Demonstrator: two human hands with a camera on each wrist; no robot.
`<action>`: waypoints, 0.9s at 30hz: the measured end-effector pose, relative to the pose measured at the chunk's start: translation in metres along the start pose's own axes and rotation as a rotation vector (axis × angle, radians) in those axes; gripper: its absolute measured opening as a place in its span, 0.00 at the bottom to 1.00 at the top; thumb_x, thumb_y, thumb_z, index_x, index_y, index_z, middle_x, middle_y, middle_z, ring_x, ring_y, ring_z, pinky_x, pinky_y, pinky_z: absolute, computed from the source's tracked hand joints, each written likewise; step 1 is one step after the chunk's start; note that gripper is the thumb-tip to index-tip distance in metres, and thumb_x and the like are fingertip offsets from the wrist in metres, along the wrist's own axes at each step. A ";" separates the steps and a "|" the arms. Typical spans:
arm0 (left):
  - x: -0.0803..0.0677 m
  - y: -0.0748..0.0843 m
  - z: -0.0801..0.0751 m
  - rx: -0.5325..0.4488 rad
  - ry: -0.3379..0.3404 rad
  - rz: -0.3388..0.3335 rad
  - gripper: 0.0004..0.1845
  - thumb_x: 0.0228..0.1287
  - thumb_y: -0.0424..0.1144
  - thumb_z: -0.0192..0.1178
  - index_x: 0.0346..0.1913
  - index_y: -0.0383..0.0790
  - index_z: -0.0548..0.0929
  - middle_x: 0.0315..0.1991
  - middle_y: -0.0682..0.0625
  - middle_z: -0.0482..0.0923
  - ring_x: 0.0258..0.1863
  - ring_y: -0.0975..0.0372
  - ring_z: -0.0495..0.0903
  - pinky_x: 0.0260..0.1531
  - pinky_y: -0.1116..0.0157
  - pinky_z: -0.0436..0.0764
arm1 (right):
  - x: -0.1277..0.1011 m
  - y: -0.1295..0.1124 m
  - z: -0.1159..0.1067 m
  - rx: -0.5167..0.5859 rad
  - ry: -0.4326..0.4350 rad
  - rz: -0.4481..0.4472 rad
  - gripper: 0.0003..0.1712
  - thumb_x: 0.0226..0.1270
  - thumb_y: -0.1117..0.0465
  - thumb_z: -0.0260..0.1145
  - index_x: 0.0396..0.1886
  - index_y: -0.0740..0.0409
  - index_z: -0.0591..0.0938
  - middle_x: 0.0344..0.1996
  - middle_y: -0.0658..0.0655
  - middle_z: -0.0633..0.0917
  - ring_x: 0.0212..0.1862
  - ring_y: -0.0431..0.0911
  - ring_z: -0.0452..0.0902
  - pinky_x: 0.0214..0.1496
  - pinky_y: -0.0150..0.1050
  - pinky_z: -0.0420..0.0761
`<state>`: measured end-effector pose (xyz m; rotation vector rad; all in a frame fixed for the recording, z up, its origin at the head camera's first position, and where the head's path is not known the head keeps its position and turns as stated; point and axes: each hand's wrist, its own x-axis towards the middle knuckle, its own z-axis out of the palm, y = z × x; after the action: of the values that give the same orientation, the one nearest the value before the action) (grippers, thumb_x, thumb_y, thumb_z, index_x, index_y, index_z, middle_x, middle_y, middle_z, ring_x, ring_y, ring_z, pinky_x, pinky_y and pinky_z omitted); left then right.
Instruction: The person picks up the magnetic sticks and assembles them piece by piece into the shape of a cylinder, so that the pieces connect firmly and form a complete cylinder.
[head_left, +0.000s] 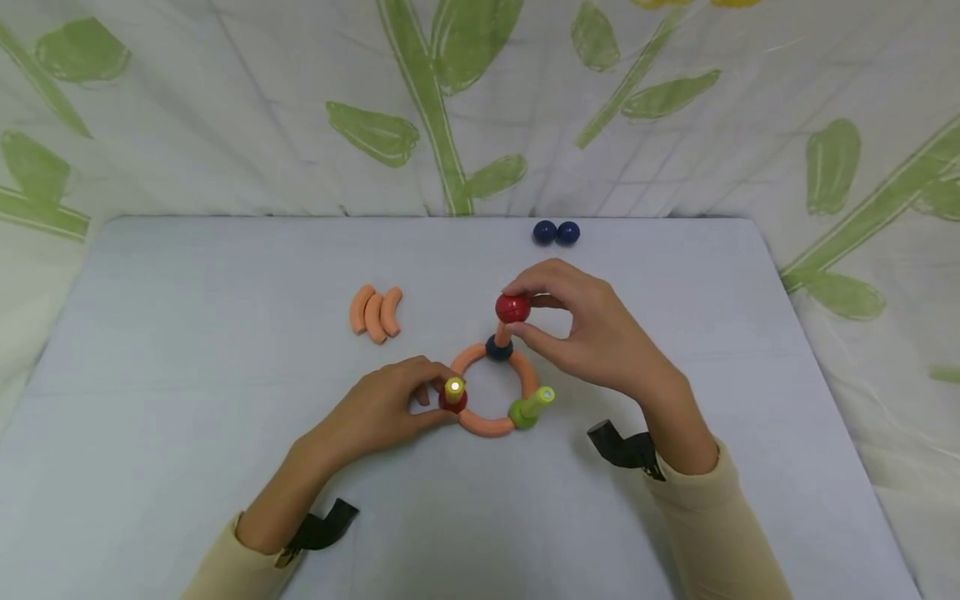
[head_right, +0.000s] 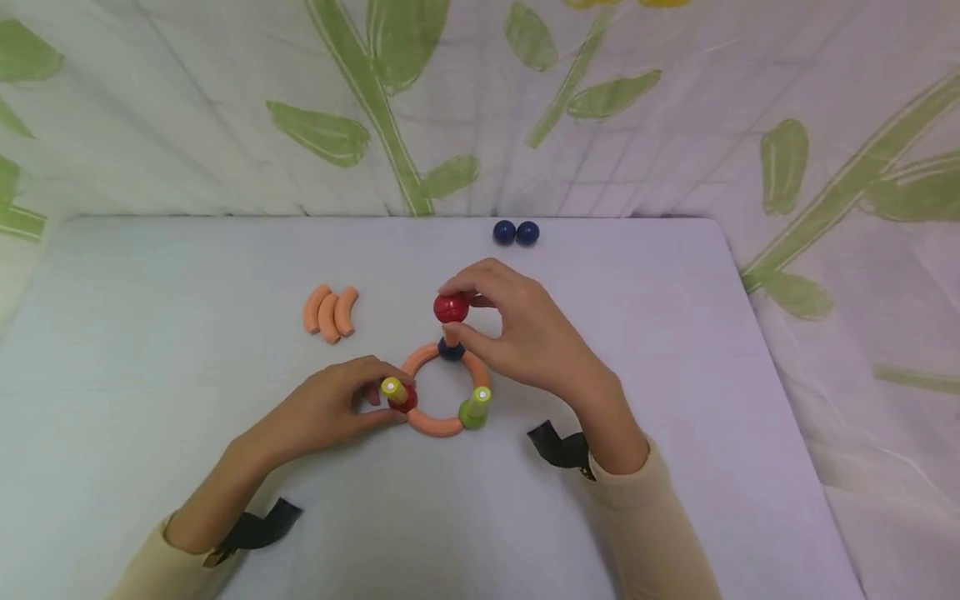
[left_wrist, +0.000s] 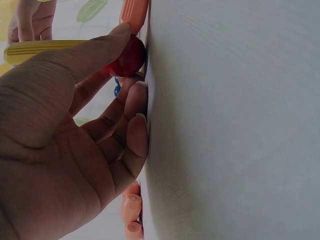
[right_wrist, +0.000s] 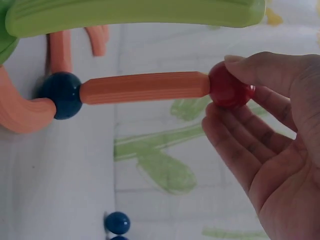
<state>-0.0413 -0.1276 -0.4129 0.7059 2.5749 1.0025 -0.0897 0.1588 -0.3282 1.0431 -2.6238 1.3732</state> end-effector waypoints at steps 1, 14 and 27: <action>0.000 0.000 0.000 0.000 0.000 -0.002 0.18 0.63 0.45 0.78 0.55 0.60 0.87 0.41 0.64 0.82 0.39 0.66 0.78 0.40 0.69 0.80 | 0.000 0.000 0.000 -0.009 -0.003 0.001 0.23 0.64 0.69 0.78 0.57 0.55 0.84 0.51 0.49 0.86 0.55 0.39 0.84 0.60 0.36 0.86; -0.001 0.000 -0.001 -0.004 0.005 0.013 0.19 0.64 0.46 0.77 0.56 0.60 0.86 0.43 0.65 0.83 0.39 0.67 0.78 0.40 0.69 0.79 | -0.001 -0.002 0.001 -0.026 -0.019 -0.022 0.20 0.64 0.69 0.77 0.55 0.56 0.86 0.50 0.51 0.86 0.53 0.41 0.84 0.59 0.37 0.87; -0.001 0.000 0.000 -0.001 0.015 0.016 0.18 0.64 0.43 0.77 0.55 0.59 0.86 0.41 0.63 0.82 0.39 0.66 0.78 0.38 0.70 0.78 | -0.001 -0.002 0.000 -0.081 -0.010 -0.025 0.23 0.64 0.65 0.79 0.58 0.55 0.85 0.52 0.50 0.86 0.54 0.41 0.84 0.61 0.39 0.86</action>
<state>-0.0403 -0.1282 -0.4124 0.7223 2.5858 1.0178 -0.0882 0.1583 -0.3271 1.0707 -2.6394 1.2494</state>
